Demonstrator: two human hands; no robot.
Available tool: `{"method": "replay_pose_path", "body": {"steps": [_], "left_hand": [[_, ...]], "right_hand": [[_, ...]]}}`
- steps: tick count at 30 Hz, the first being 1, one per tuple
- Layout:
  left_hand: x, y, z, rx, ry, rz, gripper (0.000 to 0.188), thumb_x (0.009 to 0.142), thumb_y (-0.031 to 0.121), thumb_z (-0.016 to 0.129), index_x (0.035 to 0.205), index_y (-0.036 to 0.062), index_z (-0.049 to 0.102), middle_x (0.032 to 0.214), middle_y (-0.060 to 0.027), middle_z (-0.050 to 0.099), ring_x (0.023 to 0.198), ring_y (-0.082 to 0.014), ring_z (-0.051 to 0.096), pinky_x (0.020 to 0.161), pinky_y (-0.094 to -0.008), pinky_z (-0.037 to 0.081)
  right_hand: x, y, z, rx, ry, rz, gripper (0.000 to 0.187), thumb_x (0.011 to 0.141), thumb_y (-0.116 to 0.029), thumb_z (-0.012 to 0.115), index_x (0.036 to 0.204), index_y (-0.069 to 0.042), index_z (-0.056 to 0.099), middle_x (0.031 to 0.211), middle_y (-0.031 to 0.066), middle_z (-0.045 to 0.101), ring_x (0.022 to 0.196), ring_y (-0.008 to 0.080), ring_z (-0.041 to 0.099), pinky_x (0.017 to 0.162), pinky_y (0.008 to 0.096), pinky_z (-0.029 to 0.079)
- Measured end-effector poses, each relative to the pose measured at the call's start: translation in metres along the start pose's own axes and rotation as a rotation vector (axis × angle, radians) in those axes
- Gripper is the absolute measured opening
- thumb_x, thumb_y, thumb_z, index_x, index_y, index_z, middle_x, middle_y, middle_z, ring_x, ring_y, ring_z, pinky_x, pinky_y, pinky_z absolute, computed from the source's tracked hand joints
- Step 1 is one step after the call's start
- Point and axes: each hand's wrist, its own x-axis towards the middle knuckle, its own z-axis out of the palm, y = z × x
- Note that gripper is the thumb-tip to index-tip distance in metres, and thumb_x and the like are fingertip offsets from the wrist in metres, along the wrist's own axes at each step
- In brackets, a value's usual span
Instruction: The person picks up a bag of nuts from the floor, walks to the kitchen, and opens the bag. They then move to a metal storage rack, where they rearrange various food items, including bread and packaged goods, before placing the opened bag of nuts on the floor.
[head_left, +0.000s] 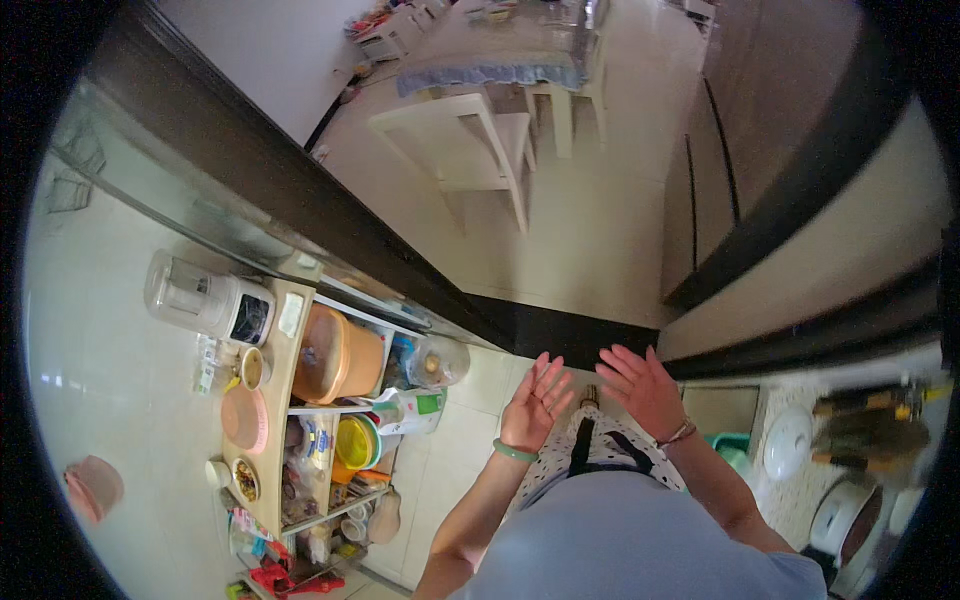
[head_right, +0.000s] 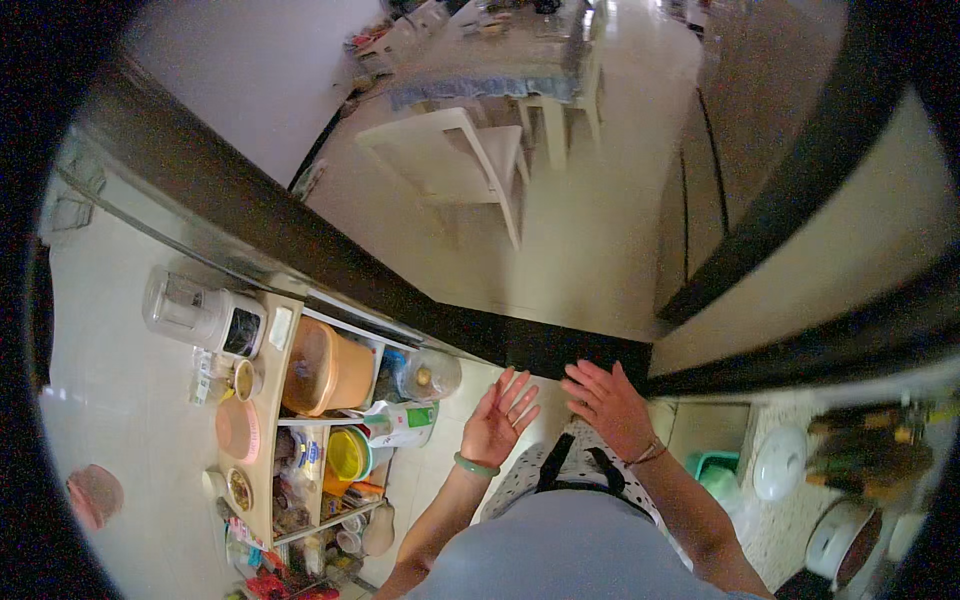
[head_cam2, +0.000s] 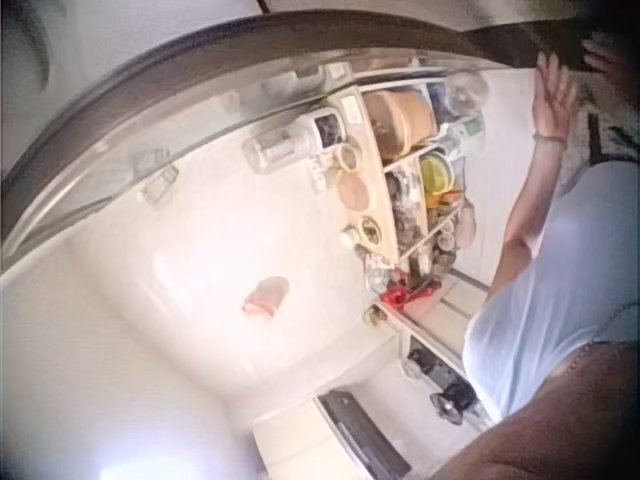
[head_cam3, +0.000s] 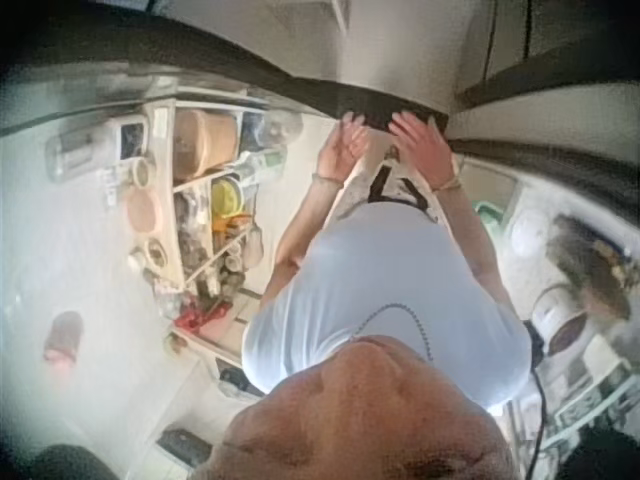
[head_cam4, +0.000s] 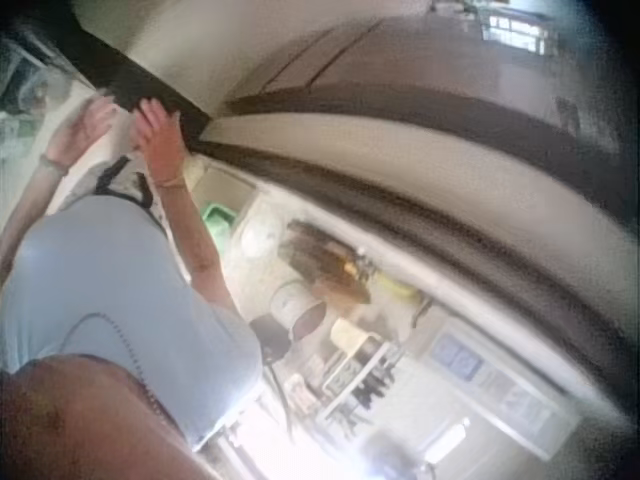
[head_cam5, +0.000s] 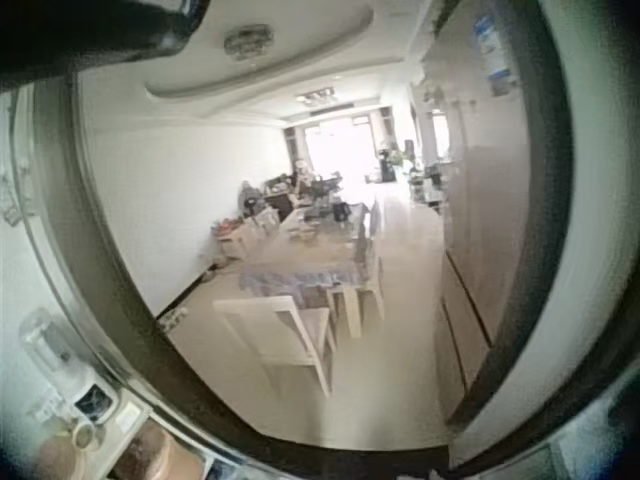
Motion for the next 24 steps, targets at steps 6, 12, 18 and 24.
{"method": "replay_pose_path", "body": {"steps": [6,12,18,24], "left_hand": [[0.081,0.063,0.053,-0.123,-0.059,0.201,0.051,0.101,0.045,0.033,0.145,0.0187,0.034,0.149,-0.0086,0.037,0.136,-0.0275,0.035,0.111,-0.0447,0.029],[0.148,0.101,0.037,-0.189,-0.007,0.056,0.048,0.100,0.041,0.038,0.142,0.0165,0.038,0.145,-0.0091,0.041,0.132,-0.0277,0.040,0.111,-0.0443,0.029],[0.206,0.157,0.061,-0.151,0.022,0.151,0.050,0.100,0.038,0.040,0.144,0.0147,0.034,0.145,-0.0100,0.041,0.132,-0.0255,0.041,0.110,-0.0426,0.030],[0.251,0.192,0.068,-0.262,0.093,0.230,0.048,0.101,0.034,0.040,0.144,0.0134,0.034,0.144,-0.0105,0.043,0.131,-0.0267,0.043,0.108,-0.0421,0.033]], "right_hand": [[0.143,-0.088,0.042,-0.102,-0.127,-0.011,0.069,0.100,-0.054,0.027,0.149,-0.006,0.022,0.154,0.0103,0.026,0.141,0.0261,0.025,0.112,0.0442,0.024],[0.229,-0.121,0.051,-0.102,-0.096,0.043,0.065,0.101,-0.051,0.020,0.147,-0.005,0.026,0.153,0.0108,0.029,0.140,0.0262,0.028,0.112,0.0426,0.025],[0.288,-0.146,0.048,-0.033,-0.048,0.130,0.065,0.101,-0.051,0.017,0.146,-0.005,0.028,0.151,0.0107,0.031,0.137,0.0270,0.032,0.111,0.0428,0.027],[0.375,-0.175,0.075,-0.104,-0.135,0.267,0.063,0.101,-0.050,0.019,0.144,-0.004,0.031,0.150,0.0115,0.034,0.135,0.0271,0.036,0.109,0.0430,0.032]]}}
